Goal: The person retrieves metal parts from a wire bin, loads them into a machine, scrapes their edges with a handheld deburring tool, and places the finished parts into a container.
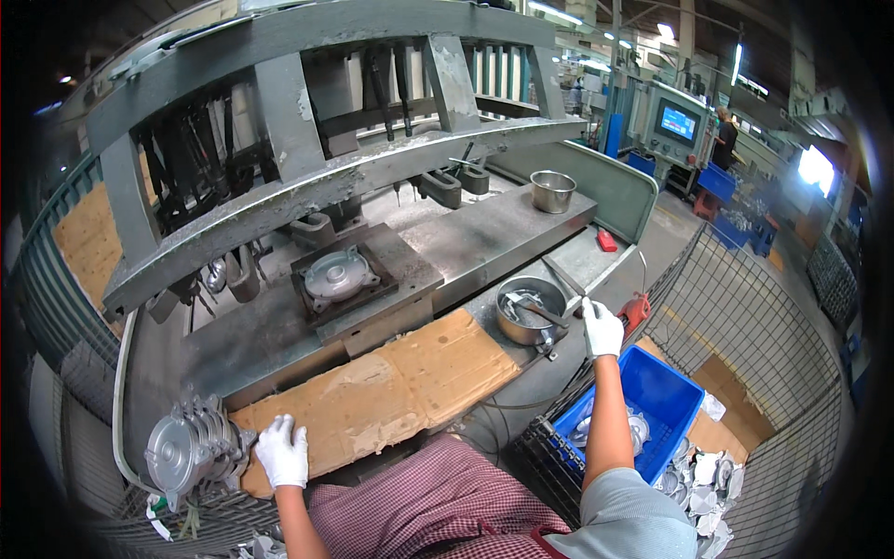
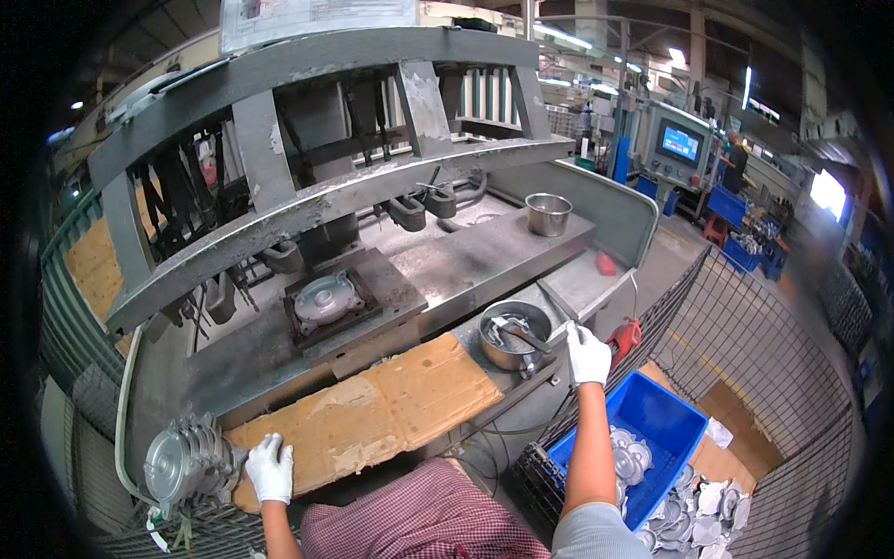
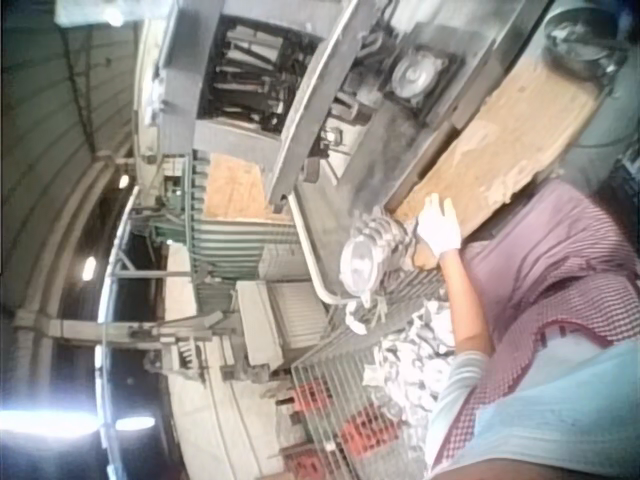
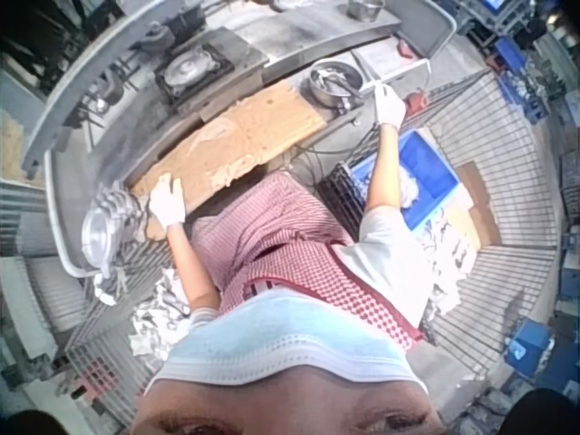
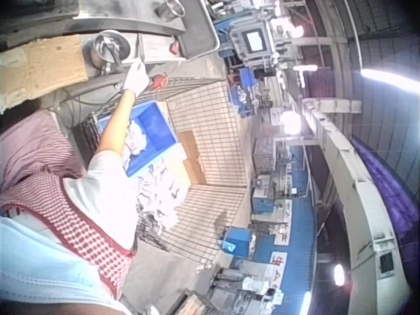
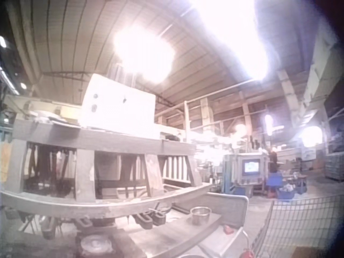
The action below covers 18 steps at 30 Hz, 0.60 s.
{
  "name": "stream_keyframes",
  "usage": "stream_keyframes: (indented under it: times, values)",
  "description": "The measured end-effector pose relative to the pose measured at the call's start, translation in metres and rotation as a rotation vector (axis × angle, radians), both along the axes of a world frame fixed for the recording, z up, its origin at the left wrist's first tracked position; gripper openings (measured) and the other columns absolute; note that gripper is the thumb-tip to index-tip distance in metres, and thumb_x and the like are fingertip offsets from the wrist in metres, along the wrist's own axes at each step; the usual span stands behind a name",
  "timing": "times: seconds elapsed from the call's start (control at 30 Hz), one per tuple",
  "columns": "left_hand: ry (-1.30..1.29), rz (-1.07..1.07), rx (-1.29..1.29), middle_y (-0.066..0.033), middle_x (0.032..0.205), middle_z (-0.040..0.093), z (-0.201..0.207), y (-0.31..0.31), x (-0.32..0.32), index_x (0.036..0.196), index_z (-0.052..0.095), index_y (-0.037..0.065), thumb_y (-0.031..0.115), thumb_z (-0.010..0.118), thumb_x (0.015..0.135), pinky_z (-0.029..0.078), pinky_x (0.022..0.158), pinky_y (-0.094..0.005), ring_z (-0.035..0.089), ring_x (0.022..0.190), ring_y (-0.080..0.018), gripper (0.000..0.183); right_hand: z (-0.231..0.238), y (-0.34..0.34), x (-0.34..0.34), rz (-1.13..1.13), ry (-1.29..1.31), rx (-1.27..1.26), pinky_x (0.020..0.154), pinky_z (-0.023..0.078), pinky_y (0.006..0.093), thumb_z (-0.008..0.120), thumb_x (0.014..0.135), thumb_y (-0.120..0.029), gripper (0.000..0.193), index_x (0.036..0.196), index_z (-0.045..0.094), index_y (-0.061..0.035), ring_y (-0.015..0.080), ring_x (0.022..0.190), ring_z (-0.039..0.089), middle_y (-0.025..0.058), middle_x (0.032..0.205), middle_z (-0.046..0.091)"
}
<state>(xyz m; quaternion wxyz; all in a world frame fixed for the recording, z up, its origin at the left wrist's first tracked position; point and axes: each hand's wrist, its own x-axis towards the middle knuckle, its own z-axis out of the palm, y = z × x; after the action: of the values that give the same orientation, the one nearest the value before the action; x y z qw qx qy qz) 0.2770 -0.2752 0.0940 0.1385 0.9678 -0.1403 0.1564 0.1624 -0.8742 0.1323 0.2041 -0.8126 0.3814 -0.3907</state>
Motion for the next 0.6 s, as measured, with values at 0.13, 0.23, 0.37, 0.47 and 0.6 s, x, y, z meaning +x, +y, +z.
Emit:
stream_keyframes:
  times: [0.13,0.23,0.37,0.47,0.6]
  values:
    - [-0.171,0.141,-0.071,-0.0198,0.131,0.057,0.005,-0.011,-0.007,0.119,0.064,0.005,0.023,0.073,0.078,0.044,0.094,-0.0481,0.056,0.111,-0.0388,0.046,0.001,0.007,-0.001,0.018,-0.029,0.018,0.077,0.052,0.0423,0.058,0.092,-0.046,0.041,0.107,0.071,-0.0100,0.0379,0.085,0.068,0.0224,0.090,0.068]
    - [-0.100,0.103,-0.073,-0.0176,0.129,0.059,0.002,-0.005,-0.004,0.117,0.066,0.006,0.024,0.073,0.078,0.043,0.094,-0.0485,0.056,0.111,-0.0374,0.043,0.001,0.006,-0.001,0.009,-0.032,0.012,0.076,0.052,0.0426,0.059,0.091,-0.045,0.040,0.106,0.071,-0.0100,0.0381,0.085,0.067,0.0225,0.089,0.068]
    - [-0.156,0.120,-0.083,-0.0167,0.128,0.059,-0.009,-0.004,-0.004,0.117,0.066,0.006,0.025,0.073,0.079,0.042,0.095,-0.0485,0.056,0.112,-0.0361,0.043,-0.004,0.005,0.000,0.026,-0.060,0.003,0.075,0.052,0.0433,0.059,0.091,-0.045,0.040,0.105,0.072,-0.0097,0.0388,0.084,0.067,0.0229,0.088,0.068]
    - [-0.129,0.124,-0.094,-0.0168,0.128,0.059,-0.003,-0.009,-0.005,0.117,0.066,0.007,0.025,0.073,0.079,0.042,0.095,-0.0482,0.055,0.112,-0.0361,0.042,-0.002,0.005,-0.001,0.008,-0.023,-0.007,0.075,0.052,0.0438,0.059,0.091,-0.046,0.040,0.104,0.072,-0.0097,0.0391,0.083,0.067,0.0231,0.087,0.067]
    - [0.017,0.069,-0.097,-0.0172,0.128,0.059,-0.008,-0.001,0.000,0.116,0.067,0.007,0.024,0.073,0.079,0.042,0.095,-0.0480,0.056,0.112,-0.0361,0.041,-0.004,0.005,0.000,0.017,-0.029,-0.005,0.075,0.051,0.0441,0.058,0.092,-0.046,0.040,0.104,0.072,-0.0100,0.0392,0.082,0.067,0.0229,0.087,0.067]
